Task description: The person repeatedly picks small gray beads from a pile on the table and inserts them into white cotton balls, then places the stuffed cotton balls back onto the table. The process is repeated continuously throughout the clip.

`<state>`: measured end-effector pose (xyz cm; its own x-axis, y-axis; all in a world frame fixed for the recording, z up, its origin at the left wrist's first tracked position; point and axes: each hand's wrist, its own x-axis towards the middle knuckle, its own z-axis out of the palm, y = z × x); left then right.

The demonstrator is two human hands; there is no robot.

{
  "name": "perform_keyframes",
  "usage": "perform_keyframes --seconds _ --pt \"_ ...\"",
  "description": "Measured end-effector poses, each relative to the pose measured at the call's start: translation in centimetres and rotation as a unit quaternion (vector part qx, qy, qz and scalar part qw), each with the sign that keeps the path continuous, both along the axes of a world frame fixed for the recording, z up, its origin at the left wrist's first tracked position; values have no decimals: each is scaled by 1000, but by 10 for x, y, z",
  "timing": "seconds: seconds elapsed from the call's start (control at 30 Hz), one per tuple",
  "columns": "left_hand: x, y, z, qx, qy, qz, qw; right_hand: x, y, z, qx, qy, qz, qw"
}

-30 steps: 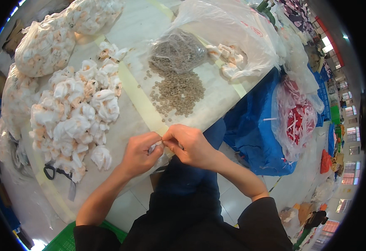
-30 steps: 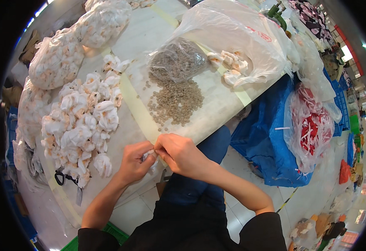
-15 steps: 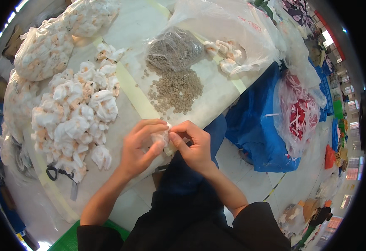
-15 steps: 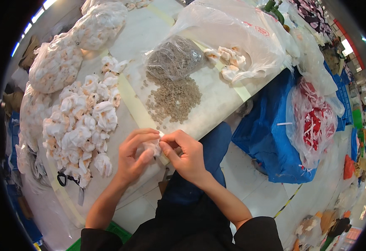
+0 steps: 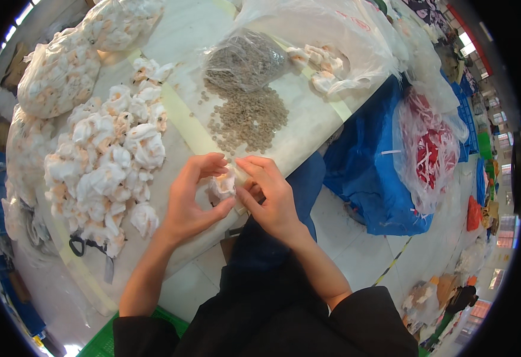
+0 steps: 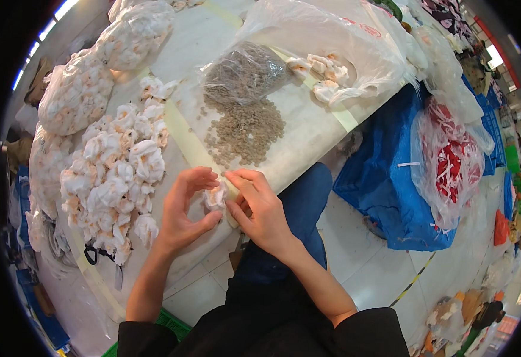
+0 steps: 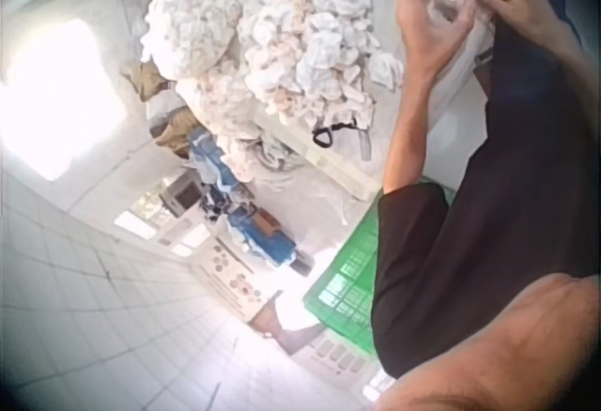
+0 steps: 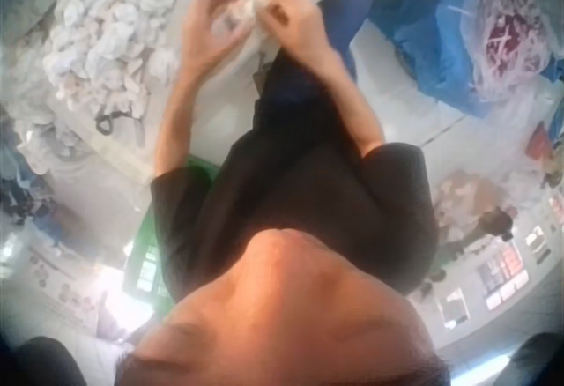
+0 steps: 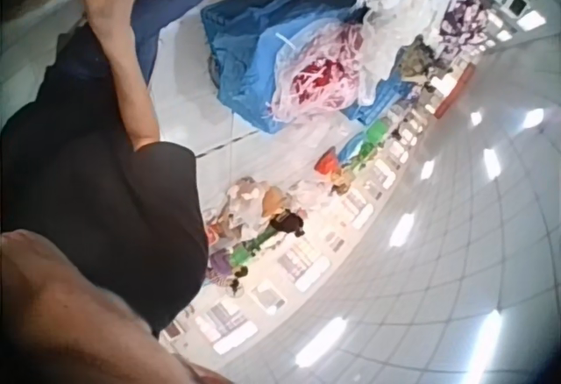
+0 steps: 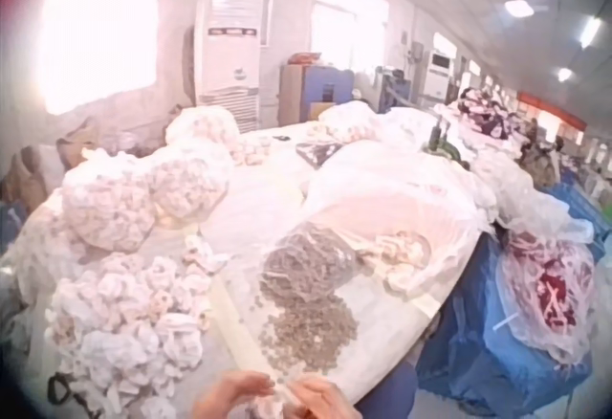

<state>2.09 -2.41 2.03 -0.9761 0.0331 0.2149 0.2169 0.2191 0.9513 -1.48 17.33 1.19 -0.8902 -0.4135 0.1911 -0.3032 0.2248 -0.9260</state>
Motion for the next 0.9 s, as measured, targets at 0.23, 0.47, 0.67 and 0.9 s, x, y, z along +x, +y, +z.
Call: perform_keyframes --seconds 0.23,0.47,0.67,0.9 --pt "-2 -6 2 -134 -28 30 990 -6 -7 -6 55 23 14 998" --pt "1 -8 -4 6 -85 47 995 -11 -16 4 -86 -105 3 991" --pt "4 -1 -4 192 -87 45 976 -8 -18 1 -115 -102 3 988" --pt "6 6 -1 195 -114 4 974 -11 -29 -2 -130 -55 -76 987"
